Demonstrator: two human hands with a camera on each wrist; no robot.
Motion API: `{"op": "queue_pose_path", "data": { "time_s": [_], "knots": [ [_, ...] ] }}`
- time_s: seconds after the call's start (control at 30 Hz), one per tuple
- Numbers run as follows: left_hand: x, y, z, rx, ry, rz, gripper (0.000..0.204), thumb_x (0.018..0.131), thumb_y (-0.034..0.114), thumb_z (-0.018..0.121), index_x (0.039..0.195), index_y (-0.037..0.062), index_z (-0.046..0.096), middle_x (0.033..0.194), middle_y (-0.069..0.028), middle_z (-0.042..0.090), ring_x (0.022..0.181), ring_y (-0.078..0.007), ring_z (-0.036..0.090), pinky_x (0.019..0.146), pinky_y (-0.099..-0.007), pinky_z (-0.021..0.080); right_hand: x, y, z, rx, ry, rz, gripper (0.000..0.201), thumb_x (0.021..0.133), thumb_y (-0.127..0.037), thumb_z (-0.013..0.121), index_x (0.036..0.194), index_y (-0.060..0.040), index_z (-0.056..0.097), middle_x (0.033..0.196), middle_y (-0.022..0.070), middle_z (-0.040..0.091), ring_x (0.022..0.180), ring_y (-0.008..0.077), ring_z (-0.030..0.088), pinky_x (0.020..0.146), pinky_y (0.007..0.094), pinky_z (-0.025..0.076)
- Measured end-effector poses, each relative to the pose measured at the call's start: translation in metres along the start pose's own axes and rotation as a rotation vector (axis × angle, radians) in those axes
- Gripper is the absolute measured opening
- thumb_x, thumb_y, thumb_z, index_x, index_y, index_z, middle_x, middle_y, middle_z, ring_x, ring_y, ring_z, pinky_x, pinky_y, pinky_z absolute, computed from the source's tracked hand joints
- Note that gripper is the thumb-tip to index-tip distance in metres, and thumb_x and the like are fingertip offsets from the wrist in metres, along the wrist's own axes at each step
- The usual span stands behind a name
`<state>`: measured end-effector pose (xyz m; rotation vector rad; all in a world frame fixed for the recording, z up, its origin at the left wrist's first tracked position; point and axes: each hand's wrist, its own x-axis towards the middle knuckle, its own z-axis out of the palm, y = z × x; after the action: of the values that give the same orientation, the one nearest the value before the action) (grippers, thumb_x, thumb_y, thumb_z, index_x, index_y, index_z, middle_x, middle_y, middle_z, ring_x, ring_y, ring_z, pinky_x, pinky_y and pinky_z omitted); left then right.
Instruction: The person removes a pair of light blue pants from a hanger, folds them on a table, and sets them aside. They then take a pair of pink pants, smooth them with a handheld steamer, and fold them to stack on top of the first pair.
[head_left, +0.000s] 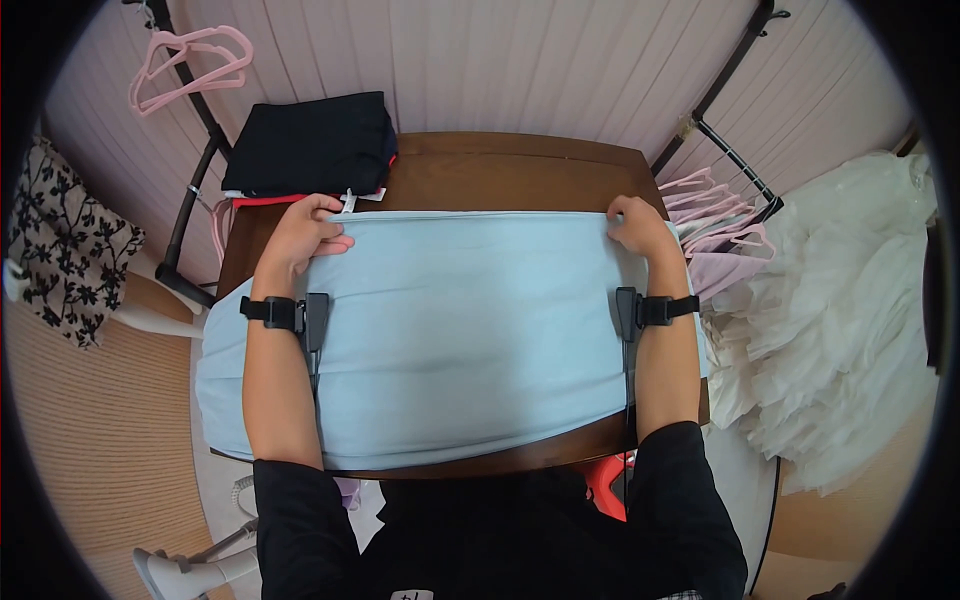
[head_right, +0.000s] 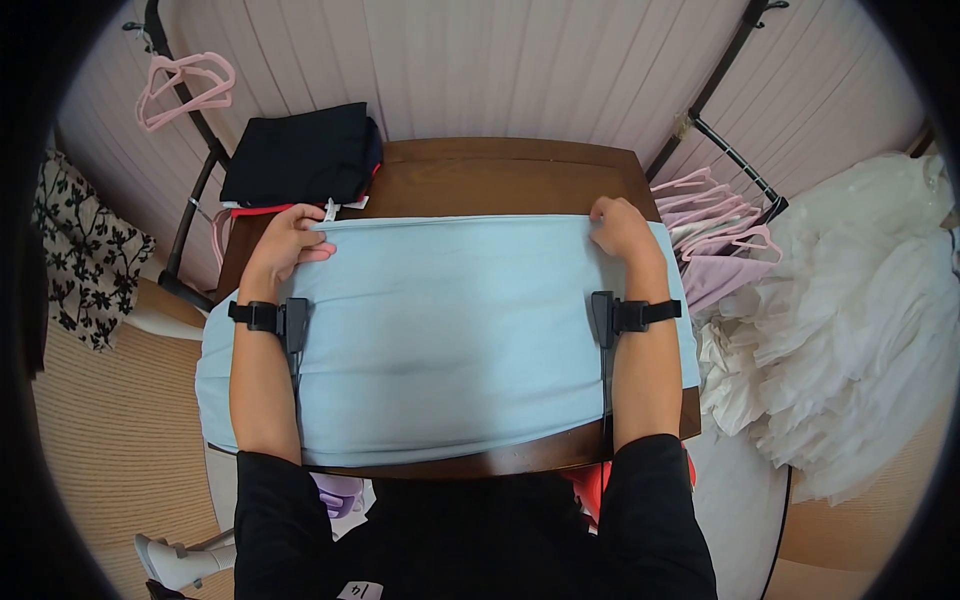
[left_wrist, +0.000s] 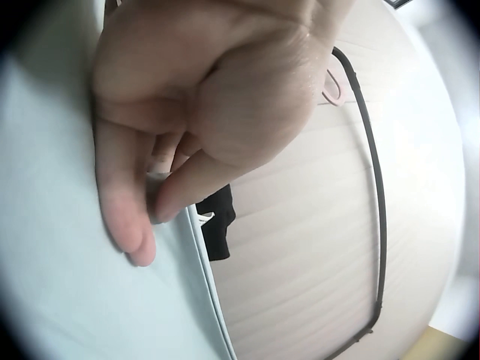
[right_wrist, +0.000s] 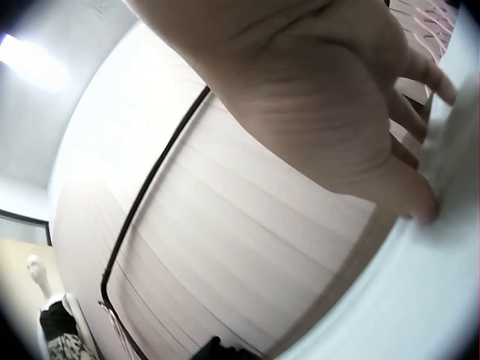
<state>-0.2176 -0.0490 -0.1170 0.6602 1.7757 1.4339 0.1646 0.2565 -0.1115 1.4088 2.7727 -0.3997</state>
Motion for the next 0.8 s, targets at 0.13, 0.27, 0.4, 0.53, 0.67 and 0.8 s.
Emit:
{"op": "queue_pose_path", "data": {
  "time_s": [0.13,0.27,0.4,0.53,0.67,0.8],
  "knots": [
    [0.005,-0.004,-0.006,0.035,-0.106,-0.05,0.018,0.084,-0.013,0.056,0.1,-0.0081,0.059,0.092,-0.0123,0.06,0.082,-0.0238,0.071,0.076,-0.0272,0.062,0.01,0.017,0.022,0.145,0.232,-0.08,0.036,0.071,-0.008,0.062,0.107,-0.0077,0.068,0.114,0.0176,0.063,0.112,0.0364,0.057,0.098,0.0409,0.045],
    [0.003,-0.007,-0.017,0.022,-0.186,-0.016,0.015,0.082,-0.013,0.059,0.094,-0.0046,0.06,0.091,-0.0114,0.062,0.086,-0.0243,0.07,0.082,-0.0282,0.06,0.009,0.013,0.016,0.087,0.204,-0.081,0.027,0.069,-0.007,0.061,0.095,-0.0054,0.068,0.11,0.0172,0.062,0.111,0.0366,0.055,0.095,0.0421,0.046],
    [-0.002,-0.007,-0.026,-0.045,-0.276,-0.021,0.014,0.079,-0.013,0.061,0.088,-0.0027,0.063,0.089,-0.01,0.064,0.086,-0.0238,0.07,0.086,-0.0297,0.057,0.006,0.013,0.014,0.065,0.188,-0.139,0.017,0.068,-0.006,0.06,0.084,-0.0033,0.065,0.101,0.0179,0.062,0.102,0.037,0.057,0.089,0.0418,0.047],
    [-0.004,-0.011,-0.031,0.006,-0.315,0.01,0.014,0.075,-0.013,0.065,0.085,-0.0028,0.067,0.089,-0.0072,0.065,0.084,-0.0164,0.066,0.082,-0.0247,0.054,0.001,0.016,0.002,0.071,0.096,-0.104,0.015,0.068,-0.004,0.059,0.082,-0.0026,0.063,0.093,0.0197,0.064,0.094,0.0381,0.06,0.083,0.0418,0.048],
    [-0.004,-0.017,-0.037,0.015,-0.343,0.032,0.01,0.077,-0.009,0.067,0.086,-0.0038,0.068,0.09,-0.0073,0.065,0.086,-0.0157,0.065,0.084,-0.0242,0.053,-0.003,0.04,0.0,0.168,0.141,-0.05,0.02,0.067,0.0,0.056,0.086,-0.0009,0.064,0.093,0.0213,0.068,0.093,0.0381,0.064,0.08,0.0415,0.049],
    [-0.01,-0.013,-0.032,-0.072,-0.299,-0.001,0.006,0.085,0.001,0.067,0.086,-0.0034,0.069,0.088,-0.0065,0.064,0.083,-0.0148,0.064,0.082,-0.0267,0.054,-0.004,0.064,-0.002,0.131,0.13,0.037,0.03,0.066,0.003,0.054,0.092,-0.0021,0.068,0.089,0.0213,0.069,0.089,0.0362,0.066,0.078,0.0398,0.051]
  ]
}}
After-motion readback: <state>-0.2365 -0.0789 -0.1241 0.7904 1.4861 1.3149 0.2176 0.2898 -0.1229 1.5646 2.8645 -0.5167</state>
